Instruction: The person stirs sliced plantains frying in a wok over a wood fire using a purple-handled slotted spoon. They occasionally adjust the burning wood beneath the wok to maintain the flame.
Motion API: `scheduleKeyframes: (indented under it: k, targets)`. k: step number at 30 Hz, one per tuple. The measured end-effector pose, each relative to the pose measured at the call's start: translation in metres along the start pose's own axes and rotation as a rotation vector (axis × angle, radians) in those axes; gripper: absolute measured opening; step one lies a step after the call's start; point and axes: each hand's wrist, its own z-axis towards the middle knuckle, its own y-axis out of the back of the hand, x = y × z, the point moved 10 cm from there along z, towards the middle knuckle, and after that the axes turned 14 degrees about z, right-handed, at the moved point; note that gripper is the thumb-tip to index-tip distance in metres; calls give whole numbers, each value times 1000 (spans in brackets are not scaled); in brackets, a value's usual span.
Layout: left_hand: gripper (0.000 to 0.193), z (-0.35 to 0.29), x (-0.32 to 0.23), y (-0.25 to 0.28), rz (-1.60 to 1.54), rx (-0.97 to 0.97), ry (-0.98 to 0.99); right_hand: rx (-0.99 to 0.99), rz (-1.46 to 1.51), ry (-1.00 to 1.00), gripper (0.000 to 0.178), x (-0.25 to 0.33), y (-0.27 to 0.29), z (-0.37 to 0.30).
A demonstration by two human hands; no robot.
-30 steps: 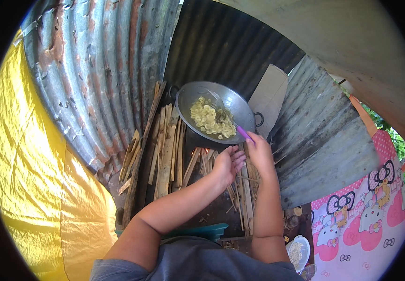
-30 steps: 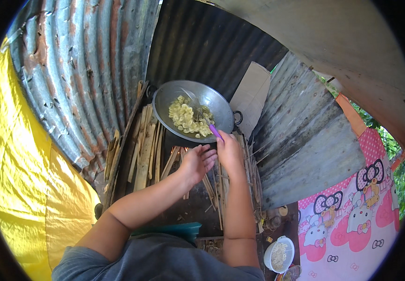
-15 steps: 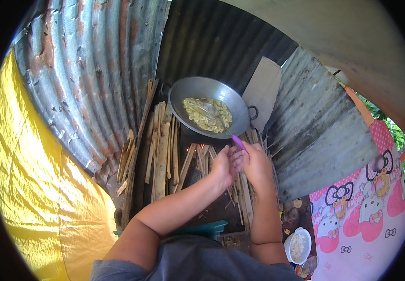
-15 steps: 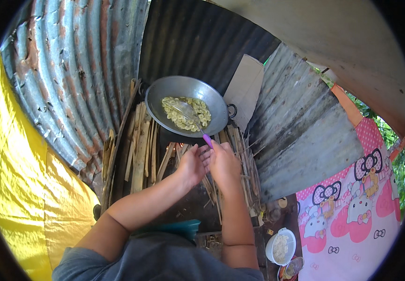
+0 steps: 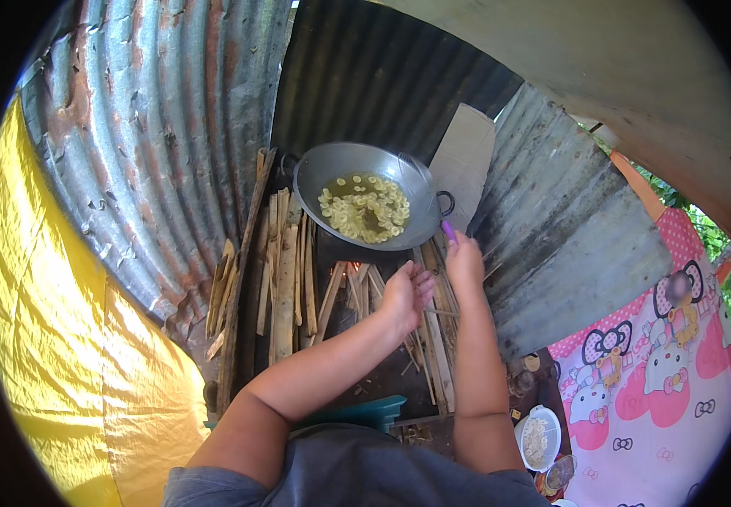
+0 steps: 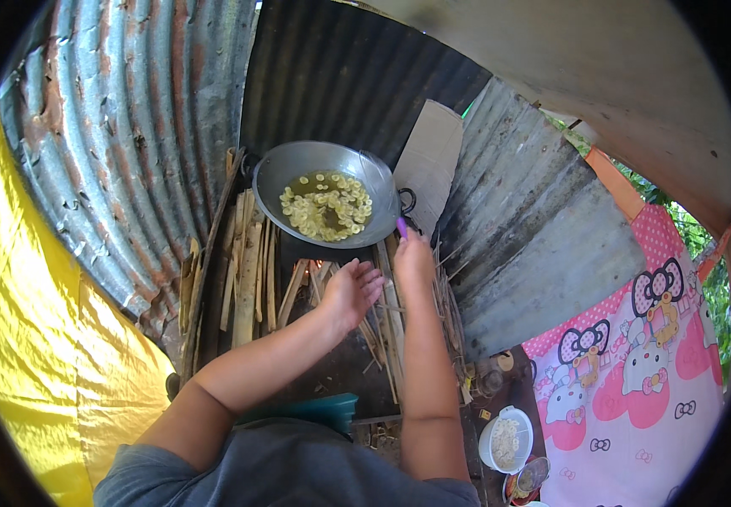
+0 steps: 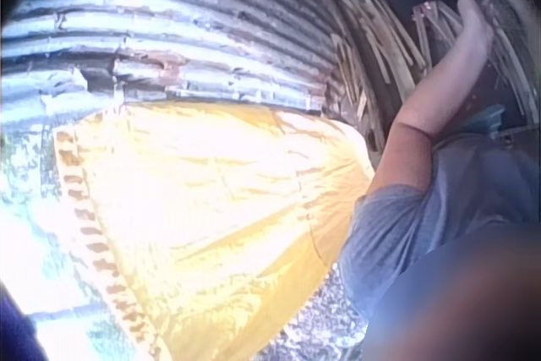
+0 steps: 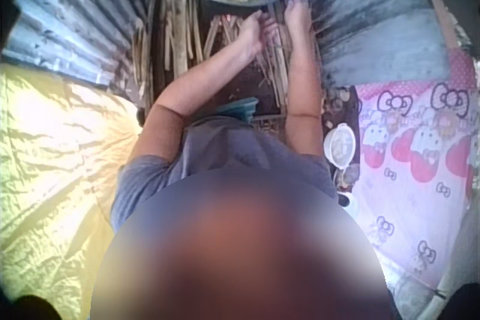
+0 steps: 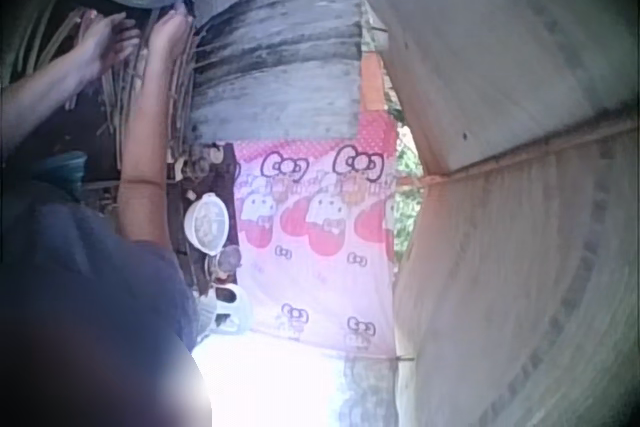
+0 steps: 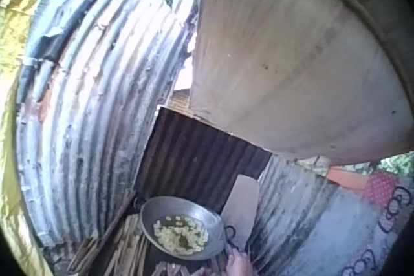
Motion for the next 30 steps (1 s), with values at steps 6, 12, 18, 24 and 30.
scheduleKeyframes:
  k: [6,12,18,24,30]
  targets:
    - [46,1,-8,11,-28,-36,-19,139,293,-83,28,-19,-40,-1]
    - [45,2,-20,15,-35,-51,-48,31,331,-37,29,-23,-14,32]
    - [42,5,-19,17,-36,-71,-38,82,87,10,31,-11,-60,21]
    - [39,-1,-21,16,-36,-44,-39,187,205,195,28,50,-17,-23]
    - [35,-9,-13,3,-58,19,-39,283,-41,40,28,91,44,-64]
